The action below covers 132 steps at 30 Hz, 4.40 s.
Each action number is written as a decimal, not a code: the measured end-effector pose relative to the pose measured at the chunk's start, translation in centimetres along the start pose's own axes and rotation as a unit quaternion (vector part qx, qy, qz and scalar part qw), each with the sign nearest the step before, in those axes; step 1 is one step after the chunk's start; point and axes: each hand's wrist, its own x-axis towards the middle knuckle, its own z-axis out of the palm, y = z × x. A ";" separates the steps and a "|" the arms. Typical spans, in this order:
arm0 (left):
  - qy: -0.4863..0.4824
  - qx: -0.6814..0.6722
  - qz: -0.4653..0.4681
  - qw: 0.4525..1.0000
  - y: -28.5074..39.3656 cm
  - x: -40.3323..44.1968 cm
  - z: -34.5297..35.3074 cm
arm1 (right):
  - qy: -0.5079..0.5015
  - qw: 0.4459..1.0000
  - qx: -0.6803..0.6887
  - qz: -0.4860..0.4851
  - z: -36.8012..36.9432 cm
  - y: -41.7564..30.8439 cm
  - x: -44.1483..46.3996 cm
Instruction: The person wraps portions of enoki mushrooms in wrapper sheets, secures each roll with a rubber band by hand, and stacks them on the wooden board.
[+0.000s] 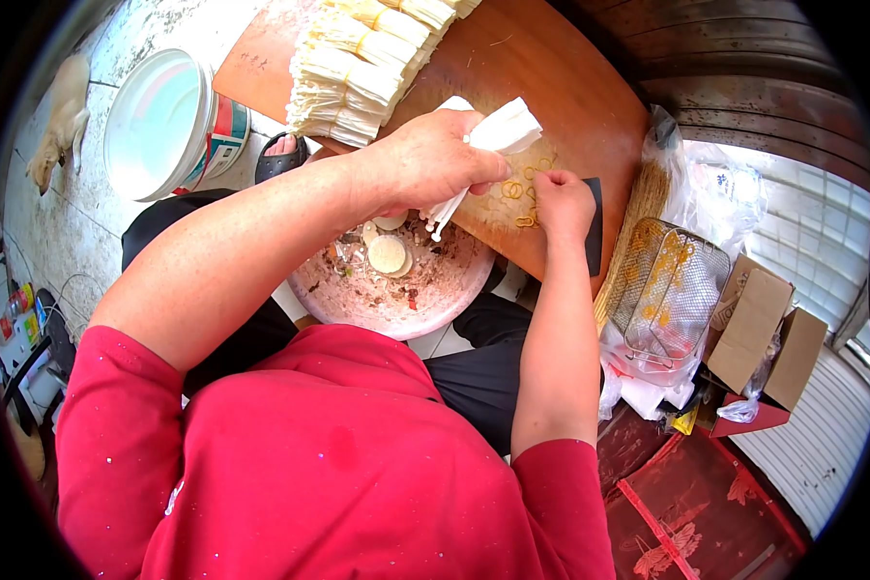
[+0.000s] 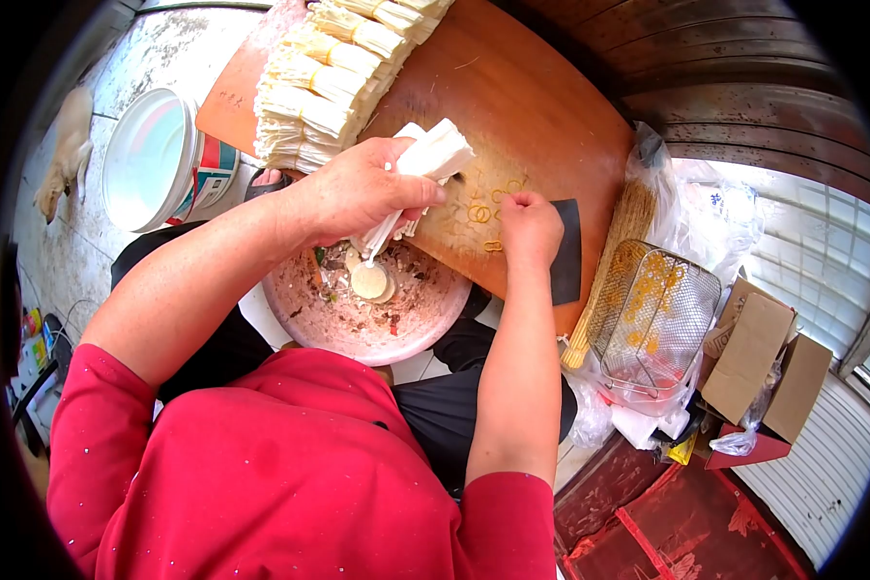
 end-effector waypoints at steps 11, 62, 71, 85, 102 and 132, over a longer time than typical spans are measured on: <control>0.067 0.060 0.000 0.996 0.7 -0.2 -0.6 | -0.079 0.961 0.259 0.062 -0.9 -2.1 -0.6; -0.067 0.331 0.066 0.939 0.0 -0.6 0.1 | -0.366 0.801 0.472 -0.045 -4.8 -7.2 -7.1; -0.030 0.344 0.078 0.935 0.6 -0.8 -0.1 | -0.406 0.754 0.511 -0.076 -5.0 -7.0 -7.2; 0.199 0.523 0.151 0.815 9.2 2.7 -8.7 | -0.240 0.921 0.256 -0.169 -6.2 -6.9 -8.6; 0.298 0.672 0.024 0.678 9.4 13.6 -14.0 | -0.211 0.906 0.001 -0.367 -3.0 -7.1 -12.8; 0.098 0.520 0.079 0.845 -0.4 -2.8 -0.3 | -0.257 0.945 0.200 -0.009 4.1 -5.4 -4.6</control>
